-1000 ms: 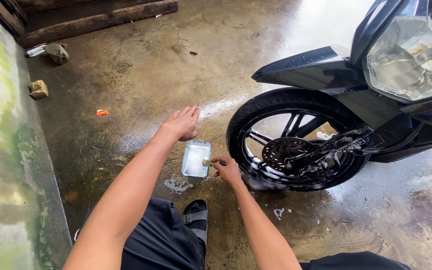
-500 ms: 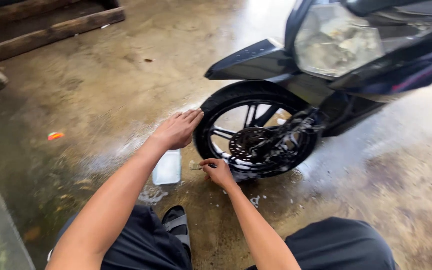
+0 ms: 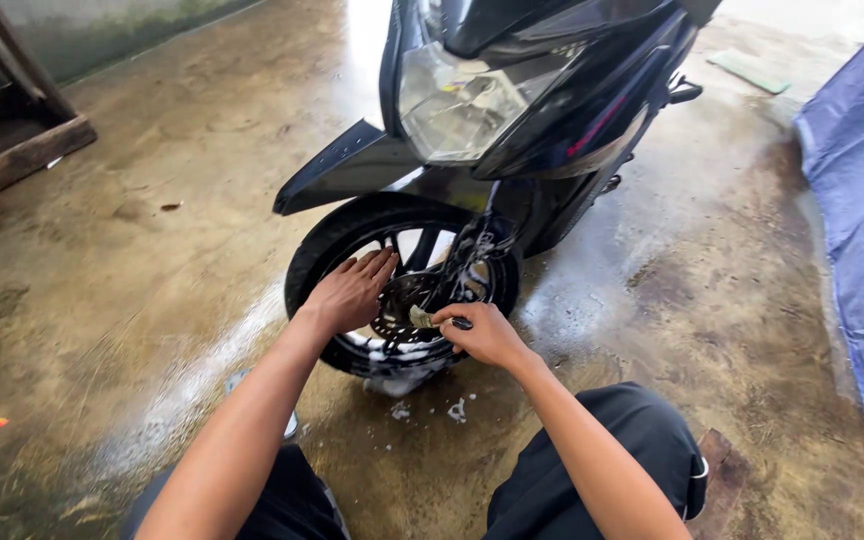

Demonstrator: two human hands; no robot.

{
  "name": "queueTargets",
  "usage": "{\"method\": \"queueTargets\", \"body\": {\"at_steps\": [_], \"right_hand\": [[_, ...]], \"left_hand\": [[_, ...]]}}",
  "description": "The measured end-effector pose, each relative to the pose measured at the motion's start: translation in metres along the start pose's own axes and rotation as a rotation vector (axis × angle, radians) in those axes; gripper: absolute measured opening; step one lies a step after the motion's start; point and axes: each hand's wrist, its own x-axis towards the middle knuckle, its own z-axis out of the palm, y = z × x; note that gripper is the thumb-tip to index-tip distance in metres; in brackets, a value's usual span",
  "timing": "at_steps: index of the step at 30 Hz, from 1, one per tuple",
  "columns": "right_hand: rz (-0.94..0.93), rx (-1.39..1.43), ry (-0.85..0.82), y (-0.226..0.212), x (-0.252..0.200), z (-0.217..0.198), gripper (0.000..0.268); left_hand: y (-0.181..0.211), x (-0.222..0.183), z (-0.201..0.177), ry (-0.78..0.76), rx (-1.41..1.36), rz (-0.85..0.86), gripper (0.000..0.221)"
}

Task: The person scrubs the front wheel of a motorcycle with a brush and soapy water. They repeatedly dip the brush into a small container of soap to clean the tire and rim.

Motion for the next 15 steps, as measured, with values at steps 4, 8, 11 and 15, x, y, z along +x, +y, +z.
{"method": "queueTargets", "body": {"at_steps": [4,8,11,15], "right_hand": [[-0.018,0.039,0.077,-0.008,-0.020,-0.027,0.029],[0.017,0.094,0.222,0.021,-0.023,-0.022,0.026],[-0.041,0.067,0.280,0.027,-0.022,-0.029,0.026],[-0.074,0.023,0.357,0.028,-0.023,-0.028,0.028]], "left_hand": [[0.014,0.017,-0.008,-0.013,-0.026,-0.010,0.086],[0.022,0.021,-0.003,-0.045,0.015,-0.025,0.082],[0.023,0.027,0.009,-0.066,0.030,-0.054,0.079],[0.026,0.017,0.013,-0.112,0.025,-0.075,0.073]]}}
